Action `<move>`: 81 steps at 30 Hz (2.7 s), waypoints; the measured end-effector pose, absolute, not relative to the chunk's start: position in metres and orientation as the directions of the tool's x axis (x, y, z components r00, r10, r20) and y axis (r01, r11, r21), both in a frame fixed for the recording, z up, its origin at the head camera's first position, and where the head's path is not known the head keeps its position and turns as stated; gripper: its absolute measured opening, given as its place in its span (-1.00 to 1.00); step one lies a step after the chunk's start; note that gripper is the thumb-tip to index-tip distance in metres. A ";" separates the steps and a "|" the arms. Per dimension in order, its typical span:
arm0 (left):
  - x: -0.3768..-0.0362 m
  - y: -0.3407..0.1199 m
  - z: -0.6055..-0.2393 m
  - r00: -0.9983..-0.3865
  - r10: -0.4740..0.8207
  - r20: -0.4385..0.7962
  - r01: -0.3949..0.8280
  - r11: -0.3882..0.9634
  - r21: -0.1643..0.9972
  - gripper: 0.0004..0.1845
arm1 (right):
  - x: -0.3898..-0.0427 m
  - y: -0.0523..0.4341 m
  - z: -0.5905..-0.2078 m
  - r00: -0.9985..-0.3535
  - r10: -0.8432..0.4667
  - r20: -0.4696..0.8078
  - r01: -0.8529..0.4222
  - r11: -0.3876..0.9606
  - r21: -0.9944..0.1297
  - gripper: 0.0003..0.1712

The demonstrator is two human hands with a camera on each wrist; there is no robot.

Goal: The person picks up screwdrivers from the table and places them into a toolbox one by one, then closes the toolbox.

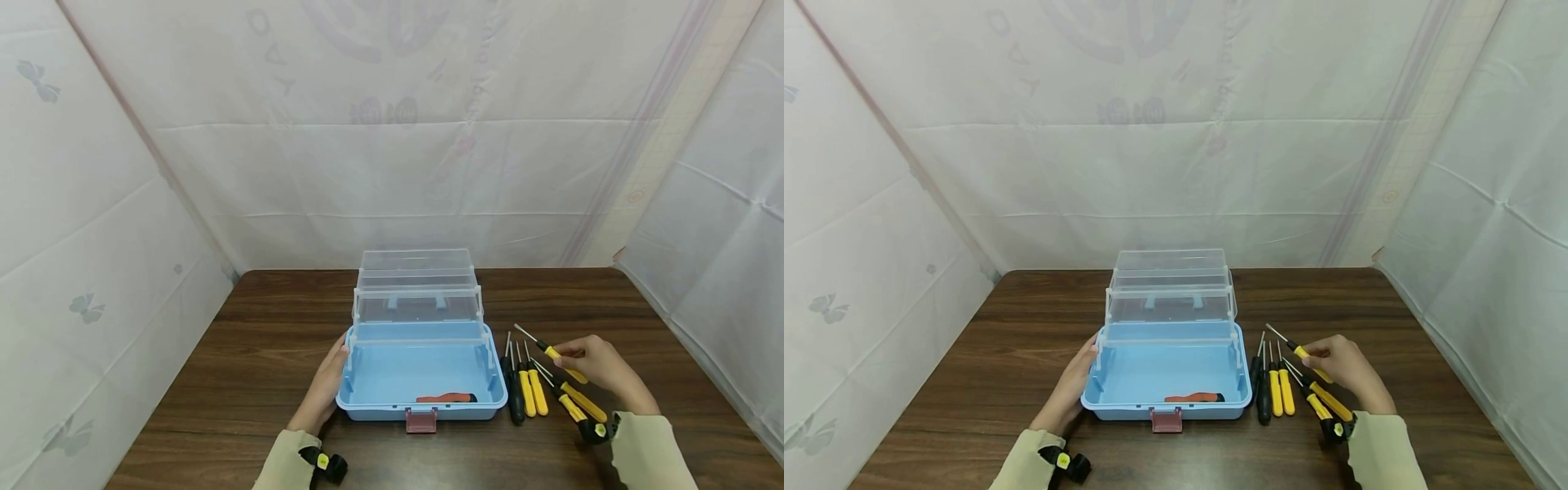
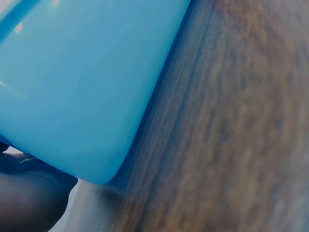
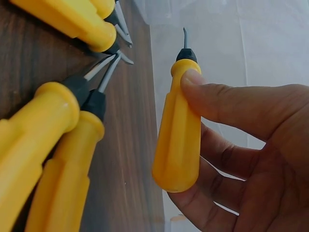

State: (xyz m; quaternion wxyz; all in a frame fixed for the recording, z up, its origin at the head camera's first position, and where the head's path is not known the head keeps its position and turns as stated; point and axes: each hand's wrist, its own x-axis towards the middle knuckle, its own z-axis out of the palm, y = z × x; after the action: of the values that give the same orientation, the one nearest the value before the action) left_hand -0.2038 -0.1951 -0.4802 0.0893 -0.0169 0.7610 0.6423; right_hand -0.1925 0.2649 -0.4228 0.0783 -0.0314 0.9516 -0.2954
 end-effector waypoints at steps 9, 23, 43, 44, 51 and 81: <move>-0.204 -0.195 -0.481 -0.984 0.099 -0.148 -0.130 0.168 0.977 -0.41 | -0.196 0.258 -0.415 -0.985 -0.129 -0.115 -0.042 0.822 -0.568 -0.63; -0.203 -0.195 -0.479 -0.983 0.089 -0.159 -0.142 0.171 0.975 -0.41 | -0.201 0.250 -0.401 -0.976 -0.194 -0.100 -0.102 0.810 -0.578 -0.68; -0.203 -0.194 -0.479 -0.983 0.091 -0.159 -0.142 0.170 0.975 -0.43 | -0.210 0.239 -0.387 -0.960 -0.268 -0.079 -0.175 0.796 -0.580 -0.66; -0.203 -0.194 -0.479 -0.983 0.090 -0.160 -0.143 0.169 0.975 -0.43 | -0.210 0.238 -0.387 -0.960 -0.269 -0.076 -0.177 0.796 -0.578 -0.67; -0.203 -0.194 -0.479 -0.983 0.087 -0.159 -0.143 0.172 0.975 -0.42 | -0.213 0.235 -0.383 -0.955 -0.291 -0.059 -0.205 0.791 -0.577 -0.69; -0.206 -0.197 -0.482 -0.985 0.092 -0.149 -0.133 0.159 0.978 -0.39 | -0.232 0.216 -0.361 -0.925 -0.377 -0.049 -0.272 0.747 -0.606 -0.71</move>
State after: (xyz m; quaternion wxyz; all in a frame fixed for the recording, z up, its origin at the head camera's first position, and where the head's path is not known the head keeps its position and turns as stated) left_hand -0.2058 -0.1969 -0.4825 0.0868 -0.0137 0.7563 0.6483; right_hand -0.2321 0.2163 -0.3614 0.0842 -0.1743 0.9308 -0.3100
